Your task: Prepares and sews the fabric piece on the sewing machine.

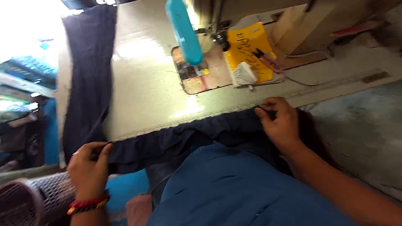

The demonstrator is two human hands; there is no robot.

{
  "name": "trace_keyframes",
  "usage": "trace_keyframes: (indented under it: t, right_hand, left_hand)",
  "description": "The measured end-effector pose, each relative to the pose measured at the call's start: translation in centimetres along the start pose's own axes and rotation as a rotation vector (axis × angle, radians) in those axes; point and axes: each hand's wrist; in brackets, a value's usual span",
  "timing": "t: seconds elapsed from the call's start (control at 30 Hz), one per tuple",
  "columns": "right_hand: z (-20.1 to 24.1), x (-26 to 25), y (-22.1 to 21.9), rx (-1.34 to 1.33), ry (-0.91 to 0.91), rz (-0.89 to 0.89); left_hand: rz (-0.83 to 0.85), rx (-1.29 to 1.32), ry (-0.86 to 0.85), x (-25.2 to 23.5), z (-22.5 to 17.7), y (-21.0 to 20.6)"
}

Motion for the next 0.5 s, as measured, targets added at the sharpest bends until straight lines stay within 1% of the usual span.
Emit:
trace_keyframes:
  t: [0.13,0.27,0.37,0.43,0.5]
  right_hand:
    - [-0.6,0.0,0.6,-0.042,0.032,0.053]
    - [-0.6,-0.2,0.3,-0.066,0.042,0.006]
    - [-1.0,0.0,-0.1,-0.06,0.054,-0.029]
    - [-1.0,0.0,0.1,-0.058,0.042,-0.01]
    - [-0.7,-0.2,0.4,-0.044,0.026,0.011]
  left_hand:
    - [-0.032,-0.052,0.015,0.1,-1.0,0.4]
    - [-0.061,-0.112,0.031,0.1,-1.7,-0.3]
    - [-0.049,-0.061,0.031,0.0,-1.4,-0.2]
    - [-0.022,-0.001,0.052,0.0,-1.1,0.3]
    - [-0.02,0.001,0.052,0.1,-1.2,0.6]
Point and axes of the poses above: each hand's wrist, its own x-axis away from the middle knuckle, its own y-axis out of the back of the hand, z = x × y, and after that the axes turned 10 degrees about -z, right-handed
